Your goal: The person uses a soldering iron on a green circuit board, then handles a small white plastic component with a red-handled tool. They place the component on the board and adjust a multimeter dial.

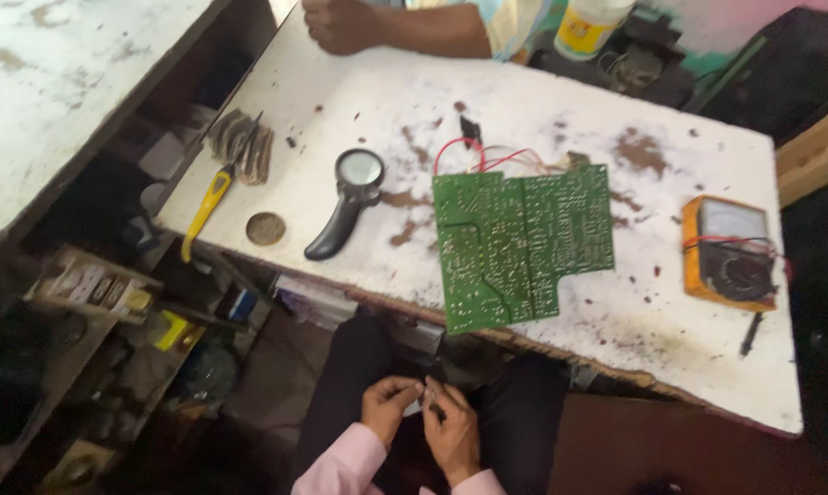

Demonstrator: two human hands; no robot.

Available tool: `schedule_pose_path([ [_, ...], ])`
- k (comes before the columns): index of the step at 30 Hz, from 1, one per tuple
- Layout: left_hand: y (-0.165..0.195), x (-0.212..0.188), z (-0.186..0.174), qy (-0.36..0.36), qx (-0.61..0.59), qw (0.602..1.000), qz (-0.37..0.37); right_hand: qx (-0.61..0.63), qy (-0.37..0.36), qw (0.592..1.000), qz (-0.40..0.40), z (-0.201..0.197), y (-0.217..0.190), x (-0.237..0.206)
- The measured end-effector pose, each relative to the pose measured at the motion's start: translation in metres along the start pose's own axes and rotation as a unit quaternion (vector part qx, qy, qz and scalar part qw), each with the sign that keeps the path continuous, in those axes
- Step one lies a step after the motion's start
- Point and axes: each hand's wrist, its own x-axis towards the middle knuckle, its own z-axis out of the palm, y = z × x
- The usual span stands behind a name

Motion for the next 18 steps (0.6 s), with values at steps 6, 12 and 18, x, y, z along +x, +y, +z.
schedule_pose_path([
  [6,-0.0021,0.0008,-0.0014,-0.009,-0.030,0.999,-0.007,0.008,-0.016,0.999,0.040,0.0016,-0.0021,0.0040],
  [12,-0.0012,-0.0002,0.0000,-0.016,-0.031,0.999,0.011,0.014,-0.036,0.997,0.073,-0.0001,-0.0055,0.0043],
  [18,0.0057,-0.0029,0.0002,-0.006,-0.034,0.999,-0.031,0.013,-0.021,0.996,0.081,0.0016,-0.0058,0.0054],
])
